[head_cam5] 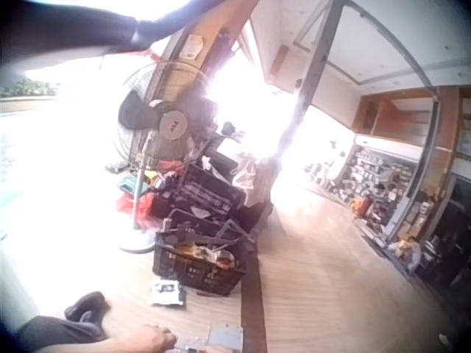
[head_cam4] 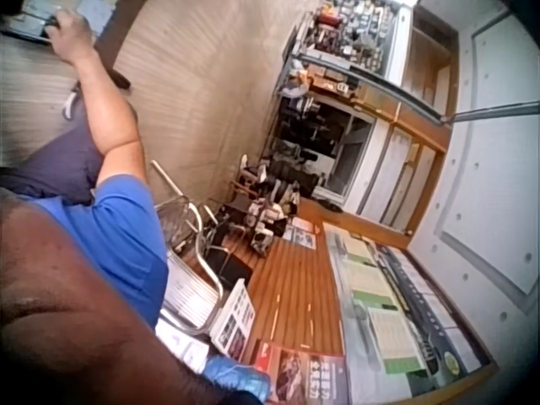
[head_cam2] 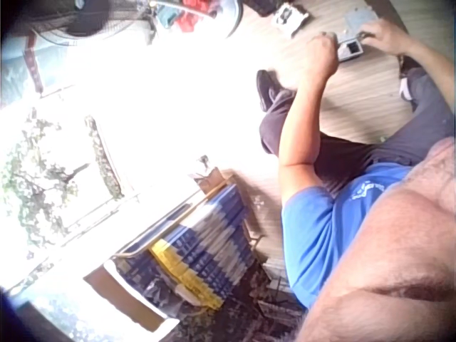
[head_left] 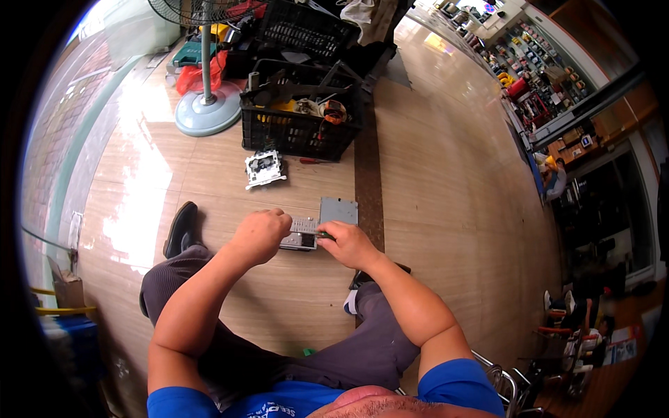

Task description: The person removes several screws from a car stereo unit using a screwdriver and then lifts off the metal casing to reveal the internal electronics.

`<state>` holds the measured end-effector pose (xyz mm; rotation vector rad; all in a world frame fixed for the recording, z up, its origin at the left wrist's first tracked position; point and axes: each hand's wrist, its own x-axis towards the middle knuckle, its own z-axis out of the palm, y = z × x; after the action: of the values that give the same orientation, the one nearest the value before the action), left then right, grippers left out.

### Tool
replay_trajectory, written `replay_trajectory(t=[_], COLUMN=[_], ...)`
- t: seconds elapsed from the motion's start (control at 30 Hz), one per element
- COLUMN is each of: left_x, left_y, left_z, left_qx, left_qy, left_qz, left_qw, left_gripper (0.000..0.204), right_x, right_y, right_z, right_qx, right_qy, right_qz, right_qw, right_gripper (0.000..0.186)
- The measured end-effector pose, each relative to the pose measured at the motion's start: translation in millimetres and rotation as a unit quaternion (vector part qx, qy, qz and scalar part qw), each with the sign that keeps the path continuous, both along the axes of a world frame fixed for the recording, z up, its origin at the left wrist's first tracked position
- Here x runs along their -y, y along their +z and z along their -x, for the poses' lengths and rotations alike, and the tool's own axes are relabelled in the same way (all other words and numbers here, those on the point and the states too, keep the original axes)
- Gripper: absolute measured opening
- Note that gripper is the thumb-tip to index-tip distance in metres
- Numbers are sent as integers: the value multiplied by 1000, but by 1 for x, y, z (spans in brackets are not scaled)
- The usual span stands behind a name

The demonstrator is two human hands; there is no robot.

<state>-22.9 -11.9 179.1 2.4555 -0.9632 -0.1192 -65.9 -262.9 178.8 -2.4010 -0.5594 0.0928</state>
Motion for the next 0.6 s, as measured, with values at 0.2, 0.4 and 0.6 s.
replay_trajectory(t=[0.2,0.4,0.6], left_x=[-2,0,0], left_y=[3,5,6], left_z=[0,1,2], left_qx=[-5,-5,-12], left_qy=[0,-1,-6], left_qz=[2,-12,-22], left_qw=[1000,1000,1000], left_gripper=[10,12,13], right_x=[-1,0,1], right_y=[2,1,-1], right_z=[0,1,1], right_qx=[-6,-3,-10], right_qy=[-8,-15,-12], right_qz=[1,1,1], right_qw=[1000,1000,1000], right_gripper=[25,24,22])
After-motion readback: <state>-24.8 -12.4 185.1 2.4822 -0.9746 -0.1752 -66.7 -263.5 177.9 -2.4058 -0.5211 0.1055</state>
